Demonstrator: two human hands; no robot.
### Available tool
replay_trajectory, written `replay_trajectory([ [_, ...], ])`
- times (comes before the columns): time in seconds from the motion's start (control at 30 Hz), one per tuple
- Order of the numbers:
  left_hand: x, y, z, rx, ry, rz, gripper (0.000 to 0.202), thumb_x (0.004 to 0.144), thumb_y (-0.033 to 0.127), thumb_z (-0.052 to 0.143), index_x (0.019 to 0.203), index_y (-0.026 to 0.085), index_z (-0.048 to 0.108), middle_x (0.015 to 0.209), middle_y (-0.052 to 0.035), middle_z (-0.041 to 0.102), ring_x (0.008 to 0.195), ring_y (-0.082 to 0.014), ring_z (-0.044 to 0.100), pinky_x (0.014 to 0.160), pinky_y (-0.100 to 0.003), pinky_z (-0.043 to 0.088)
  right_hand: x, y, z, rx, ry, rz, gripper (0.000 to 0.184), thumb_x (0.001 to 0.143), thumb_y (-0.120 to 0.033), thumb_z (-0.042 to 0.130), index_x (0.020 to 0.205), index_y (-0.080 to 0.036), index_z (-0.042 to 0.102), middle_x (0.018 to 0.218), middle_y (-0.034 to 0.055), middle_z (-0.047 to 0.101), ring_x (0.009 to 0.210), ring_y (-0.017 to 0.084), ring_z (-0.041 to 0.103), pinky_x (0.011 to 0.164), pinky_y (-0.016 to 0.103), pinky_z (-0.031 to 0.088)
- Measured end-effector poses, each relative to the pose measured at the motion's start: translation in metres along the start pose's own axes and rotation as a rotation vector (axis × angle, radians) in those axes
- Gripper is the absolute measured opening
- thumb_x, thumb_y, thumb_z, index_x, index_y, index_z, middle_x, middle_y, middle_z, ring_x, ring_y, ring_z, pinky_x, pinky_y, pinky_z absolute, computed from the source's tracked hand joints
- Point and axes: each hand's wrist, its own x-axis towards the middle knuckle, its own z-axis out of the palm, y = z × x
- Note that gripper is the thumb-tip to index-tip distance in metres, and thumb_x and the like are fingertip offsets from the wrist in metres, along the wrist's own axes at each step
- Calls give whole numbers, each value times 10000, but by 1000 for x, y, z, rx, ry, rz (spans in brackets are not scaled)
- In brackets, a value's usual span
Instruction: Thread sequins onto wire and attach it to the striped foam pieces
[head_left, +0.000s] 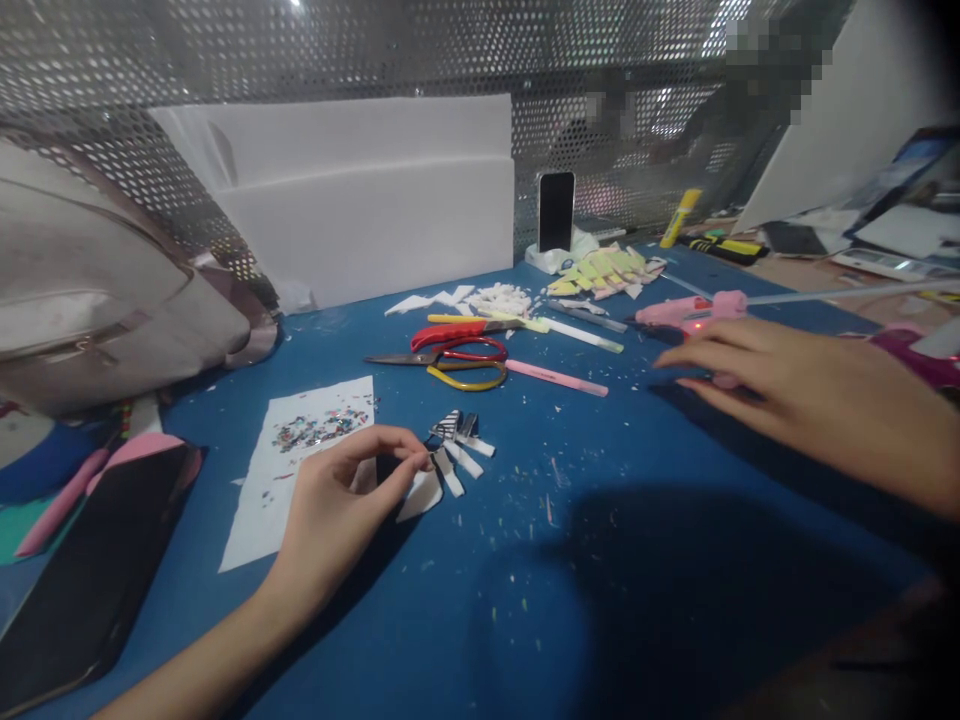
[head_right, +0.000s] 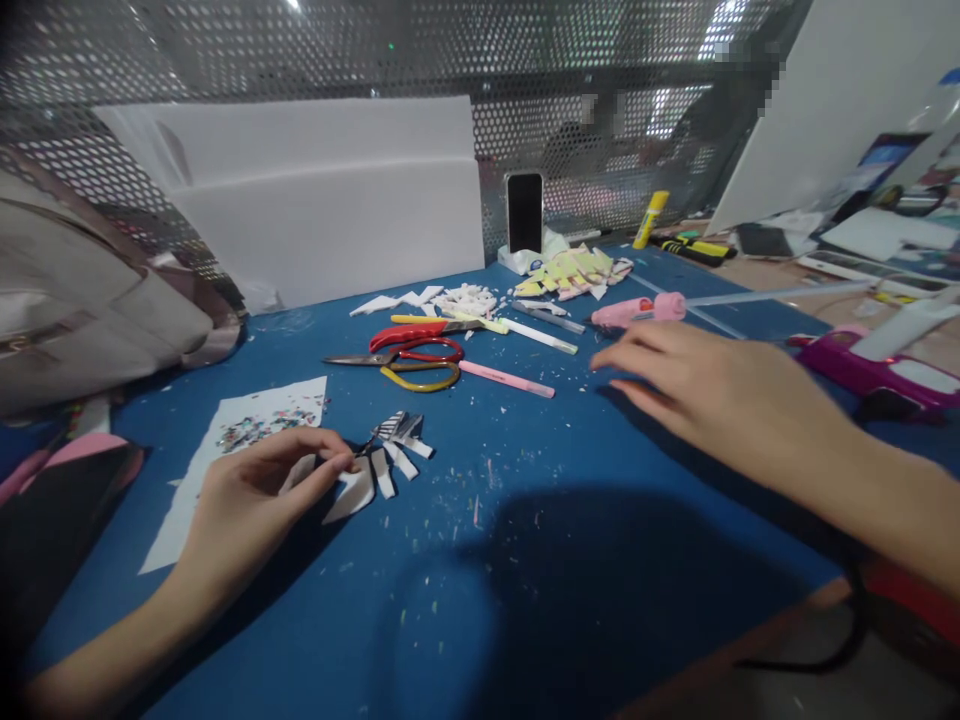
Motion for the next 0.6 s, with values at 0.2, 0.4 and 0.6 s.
replay_trajectory([
  [0.2, 0, 0, 1, 5, 3, 6, 64, 828, 255, 655, 773, 249, 686, 789, 36, 681, 788, -139, 610, 742, -259, 445, 63, -19, 25, -249, -71, -268, 331, 890, -86, 369, 1040, -229, 627, 977, 102, 594, 772, 227, 553, 515, 305, 302],
  [0.4, -2, 4, -1, -25, -8, 9, 72, 825, 240, 648, 762, 239, 682, 784, 28, 679, 774, -142, 611, 719, -258, 443, 87, -10, 31, -217, -66, -330, 242, 919, -120, 406, 870, -175, 637, 960, 119, 628, 916, 270, 538, 627, 349, 373],
  [0.6, -1, 3, 0, -43, -10, 25, 64, 823, 233, 649, 767, 240, 680, 776, 30, 672, 764, -138, 602, 721, -257, 440, 90, -13, 2, 684, -24, 13, 159, 878, -374, 594, 835, -232, 651, 949, 40, 715, 886, 226, 649, 729, 371, 483],
])
